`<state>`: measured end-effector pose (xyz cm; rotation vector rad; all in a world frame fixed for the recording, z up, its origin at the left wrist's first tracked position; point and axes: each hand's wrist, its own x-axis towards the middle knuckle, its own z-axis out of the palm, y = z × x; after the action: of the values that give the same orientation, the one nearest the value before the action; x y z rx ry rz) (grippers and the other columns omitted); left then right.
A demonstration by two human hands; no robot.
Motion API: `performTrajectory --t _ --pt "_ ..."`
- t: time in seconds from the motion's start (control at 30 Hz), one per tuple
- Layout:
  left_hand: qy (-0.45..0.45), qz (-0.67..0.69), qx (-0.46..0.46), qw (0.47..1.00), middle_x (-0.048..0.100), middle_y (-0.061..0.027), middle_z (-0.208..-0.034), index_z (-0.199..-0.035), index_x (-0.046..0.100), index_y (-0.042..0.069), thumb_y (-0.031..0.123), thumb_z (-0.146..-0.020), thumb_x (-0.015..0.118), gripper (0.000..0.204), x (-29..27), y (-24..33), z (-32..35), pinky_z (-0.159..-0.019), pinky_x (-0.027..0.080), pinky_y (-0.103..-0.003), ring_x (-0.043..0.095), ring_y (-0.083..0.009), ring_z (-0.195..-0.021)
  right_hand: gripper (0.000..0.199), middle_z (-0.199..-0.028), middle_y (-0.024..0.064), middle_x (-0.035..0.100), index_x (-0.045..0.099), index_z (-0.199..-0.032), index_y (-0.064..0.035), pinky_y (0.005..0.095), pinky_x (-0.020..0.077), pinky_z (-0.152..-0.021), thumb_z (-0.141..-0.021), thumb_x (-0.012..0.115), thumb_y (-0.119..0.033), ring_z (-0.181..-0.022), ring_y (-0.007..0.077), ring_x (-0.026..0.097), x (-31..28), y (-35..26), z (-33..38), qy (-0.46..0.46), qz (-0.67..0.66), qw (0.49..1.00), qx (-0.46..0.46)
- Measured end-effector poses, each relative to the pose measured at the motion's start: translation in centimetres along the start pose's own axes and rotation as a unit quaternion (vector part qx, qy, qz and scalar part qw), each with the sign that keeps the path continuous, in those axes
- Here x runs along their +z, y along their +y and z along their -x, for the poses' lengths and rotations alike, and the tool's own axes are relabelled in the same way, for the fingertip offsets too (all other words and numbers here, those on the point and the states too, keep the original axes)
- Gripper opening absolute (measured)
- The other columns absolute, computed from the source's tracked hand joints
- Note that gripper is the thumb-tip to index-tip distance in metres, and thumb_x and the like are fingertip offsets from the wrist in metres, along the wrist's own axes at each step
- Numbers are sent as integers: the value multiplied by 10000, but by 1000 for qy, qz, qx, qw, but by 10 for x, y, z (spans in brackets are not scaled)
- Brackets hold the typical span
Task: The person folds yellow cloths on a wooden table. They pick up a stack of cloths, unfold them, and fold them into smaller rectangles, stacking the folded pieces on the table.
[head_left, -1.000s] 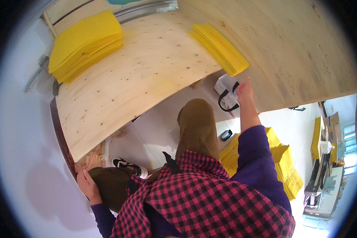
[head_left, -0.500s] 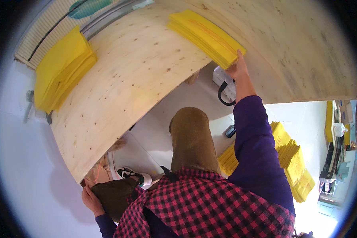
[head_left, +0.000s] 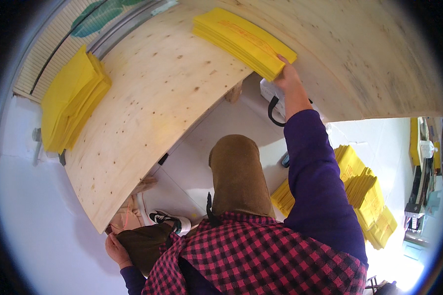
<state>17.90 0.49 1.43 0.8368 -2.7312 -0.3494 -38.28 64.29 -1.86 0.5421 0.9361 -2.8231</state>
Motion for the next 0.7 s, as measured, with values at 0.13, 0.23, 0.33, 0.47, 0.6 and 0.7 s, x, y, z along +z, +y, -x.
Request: performTrajectory --t 0.13,0.23,0.33,0.47,0.6,0.7 --pt "2 -31 12 999 652 -158 -886 -959 643 -6 271 -1006 407 367 0 -1 0 -752 468 -412 606 -332 -843 366 -1151 119 623 531 -1210 -42 425 546 -856 -880 648 -150 -1016 275 634 0 6 -3 7 0 998 -58" --pt "-16 -22 -1 1000 648 -160 -901 -967 639 -5 266 -1009 401 363 -1 0 0 -758 463 -409 601 -332 -847 347 -1154 121 621 525 -1217 -36 425 549 -854 -891 619 -110 -1021 279 634 4 10 7 9 -1 995 -101" --pt "-20 4 -8 1000 645 -158 -923 -979 633 -6 266 -1013 394 364 -5 13 -4 -776 459 -399 600 -319 -859 329 -1157 122 619 519 -1224 -33 431 549 -854 -909 587 -97 -1020 285 635 5 13 37 23 -1 992 -127" --pt "-35 167 34 985 650 -143 -977 -1020 629 -26 255 -1018 381 374 -9 74 -21 -848 457 -360 608 -263 -929 341 -1180 126 607 501 -1253 -47 445 547 -859 -927 569 -121 -1031 284 630 -1 13 94 66 14 990 -124" --pt "-133 342 100 925 644 -132 -1058 -1083 619 -53 218 -1016 395 358 4 183 -40 -927 439 -332 596 -228 -1008 377 -1213 130 589 474 -1287 -56 454 536 -880 -933 568 -143 -1064 282 613 -7 15 141 78 11 990 -117" --pt "-321 516 102 788 631 -131 -1114 -1155 594 -41 235 -997 462 345 33 269 -57 -967 438 -349 588 -212 -1066 391 -1249 134 568 451 -1310 -35 440 510 -925 -948 541 -153 -1101 277 590 -16 14 169 57 38 990 -122"
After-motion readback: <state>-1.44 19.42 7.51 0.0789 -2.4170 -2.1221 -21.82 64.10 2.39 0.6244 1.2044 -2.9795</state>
